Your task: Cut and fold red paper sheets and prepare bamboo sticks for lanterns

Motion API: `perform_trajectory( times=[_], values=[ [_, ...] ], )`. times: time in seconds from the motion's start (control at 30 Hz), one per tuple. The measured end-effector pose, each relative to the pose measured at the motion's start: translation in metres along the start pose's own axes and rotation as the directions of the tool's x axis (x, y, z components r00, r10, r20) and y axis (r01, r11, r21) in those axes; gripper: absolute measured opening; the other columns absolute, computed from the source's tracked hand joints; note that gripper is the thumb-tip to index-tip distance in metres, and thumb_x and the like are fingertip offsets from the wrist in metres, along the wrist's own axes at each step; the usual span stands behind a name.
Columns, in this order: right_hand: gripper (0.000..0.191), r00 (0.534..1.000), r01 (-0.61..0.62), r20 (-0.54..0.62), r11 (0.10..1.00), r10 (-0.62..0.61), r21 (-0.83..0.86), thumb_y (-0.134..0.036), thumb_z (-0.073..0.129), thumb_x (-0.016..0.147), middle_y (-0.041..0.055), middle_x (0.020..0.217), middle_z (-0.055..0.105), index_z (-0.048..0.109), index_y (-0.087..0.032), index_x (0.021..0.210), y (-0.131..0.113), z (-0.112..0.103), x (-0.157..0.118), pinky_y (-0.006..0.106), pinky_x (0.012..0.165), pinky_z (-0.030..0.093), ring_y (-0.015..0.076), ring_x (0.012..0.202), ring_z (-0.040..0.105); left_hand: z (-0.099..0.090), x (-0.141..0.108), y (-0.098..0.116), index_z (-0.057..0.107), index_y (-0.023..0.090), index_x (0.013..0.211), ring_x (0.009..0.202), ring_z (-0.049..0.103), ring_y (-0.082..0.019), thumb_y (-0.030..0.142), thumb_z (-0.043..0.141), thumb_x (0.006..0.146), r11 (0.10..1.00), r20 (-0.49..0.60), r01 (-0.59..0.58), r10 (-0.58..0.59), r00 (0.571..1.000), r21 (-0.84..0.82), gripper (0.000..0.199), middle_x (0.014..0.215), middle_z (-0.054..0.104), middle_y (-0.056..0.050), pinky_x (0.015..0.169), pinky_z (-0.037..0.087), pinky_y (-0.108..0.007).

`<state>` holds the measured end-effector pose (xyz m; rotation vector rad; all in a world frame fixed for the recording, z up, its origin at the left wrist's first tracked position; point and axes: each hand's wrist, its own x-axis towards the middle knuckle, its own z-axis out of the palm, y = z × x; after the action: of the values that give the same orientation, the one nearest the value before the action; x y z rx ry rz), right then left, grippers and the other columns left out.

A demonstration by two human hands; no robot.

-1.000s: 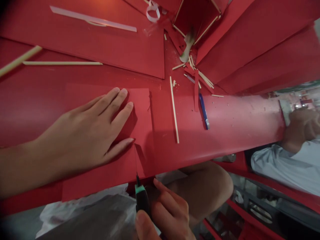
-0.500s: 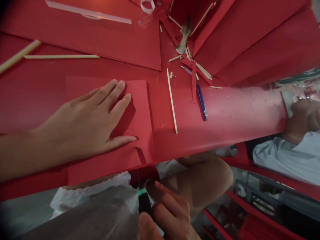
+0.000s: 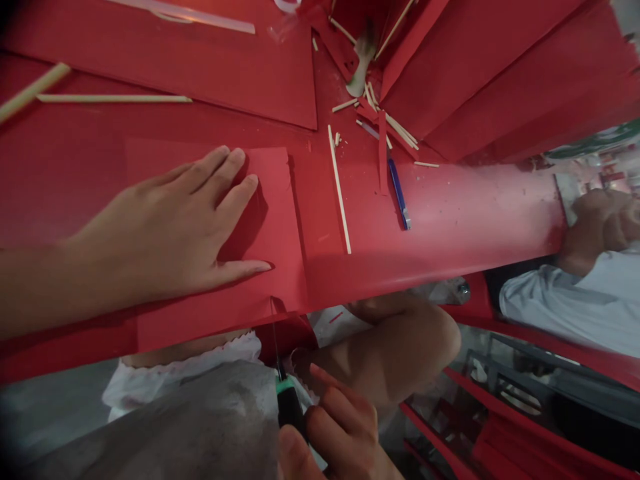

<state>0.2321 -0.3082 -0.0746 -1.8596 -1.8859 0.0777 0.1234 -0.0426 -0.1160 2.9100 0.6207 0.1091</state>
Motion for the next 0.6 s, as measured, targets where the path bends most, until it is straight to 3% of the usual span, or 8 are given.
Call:
perform_trajectory(
  times=[0.1, 0.23, 0.33, 0.4, 0.47, 0.6],
  values=[
    [0.026, 1.000, -0.005, 0.030, 1.000, 0.005, -0.001, -0.001, 0.048, 0.083, -0.0108, 0.049, 0.046, 0.055, -0.025, 0.090, -0.001, -0.002, -0.003, 0.026, 0.067, 0.065, 0.0116, 0.049, 0.060, -0.001, 0.000, 0.000, 0.031, -0.009, 0.151, 0.153, 0.020, -0.048, 0.067, 0.053, 0.090, 1.000, -0.002, 0.005, -0.005, 1.000, -0.004, 0.100, 0.162, 0.021, -0.039, 0.123, 0.024, -0.056],
    [0.023, 0.999, -0.031, -0.044, 0.999, 0.032, 0.029, -0.004, 0.050, 0.083, -0.0091, 0.048, 0.044, 0.049, -0.025, 0.075, -0.003, 0.001, -0.004, 0.025, 0.061, 0.065, 0.0123, 0.047, 0.062, -0.001, 0.001, 0.000, 0.030, -0.008, 0.151, 0.154, 0.020, -0.047, 0.064, 0.054, 0.091, 1.000, -0.001, 0.010, -0.010, 1.000, -0.019, 0.097, 0.163, 0.021, -0.037, 0.123, 0.023, -0.056],
    [0.022, 0.996, -0.016, -0.093, 1.000, 0.016, 0.003, -0.003, 0.050, 0.082, -0.0087, 0.049, 0.046, 0.051, -0.025, 0.076, -0.004, 0.003, -0.005, 0.025, 0.058, 0.065, 0.0142, 0.052, 0.067, 0.002, 0.001, -0.001, 0.031, 0.004, 0.155, 0.156, 0.016, -0.044, 0.063, 0.058, 0.088, 0.993, -0.027, 0.031, -0.034, 0.999, -0.115, 0.093, 0.167, 0.022, -0.027, 0.125, 0.019, -0.056],
    [0.024, 0.997, -0.021, -0.072, 1.000, 0.022, 0.002, -0.001, 0.047, 0.079, -0.0086, 0.049, 0.047, 0.050, -0.025, 0.075, -0.005, 0.003, -0.007, 0.025, 0.056, 0.065, 0.0144, 0.050, 0.067, 0.004, 0.001, -0.001, 0.032, 0.013, 0.157, 0.157, 0.014, -0.043, 0.063, 0.059, 0.087, 0.981, -0.046, 0.038, -0.048, 0.998, -0.190, 0.090, 0.168, 0.026, -0.019, 0.126, 0.017, -0.056],
    [0.025, 0.999, -0.027, -0.019, 1.000, 0.027, -0.010, 0.000, 0.046, 0.074, -0.0076, 0.048, 0.046, 0.048, -0.025, 0.070, -0.005, 0.002, -0.010, 0.025, 0.054, 0.064, 0.0151, 0.049, 0.067, 0.005, 0.001, -0.002, 0.033, 0.015, 0.156, 0.157, 0.013, -0.043, 0.063, 0.058, 0.087, 0.970, -0.053, 0.038, -0.052, 0.997, -0.239, 0.088, 0.167, 0.028, -0.017, 0.127, 0.015, -0.057],
    [0.026, 1.000, 0.010, -0.021, 1.000, -0.010, -0.009, 0.001, 0.047, 0.064, -0.0085, 0.044, 0.040, 0.049, -0.025, 0.066, -0.006, 0.002, -0.011, 0.030, 0.057, 0.067, 0.0133, 0.039, 0.055, 0.005, 0.001, -0.002, 0.034, 0.016, 0.156, 0.157, 0.012, -0.043, 0.065, 0.055, 0.087, 0.965, -0.047, 0.046, -0.060, 0.997, -0.259, 0.087, 0.166, 0.030, -0.016, 0.126, 0.014, -0.058]
  ],
)
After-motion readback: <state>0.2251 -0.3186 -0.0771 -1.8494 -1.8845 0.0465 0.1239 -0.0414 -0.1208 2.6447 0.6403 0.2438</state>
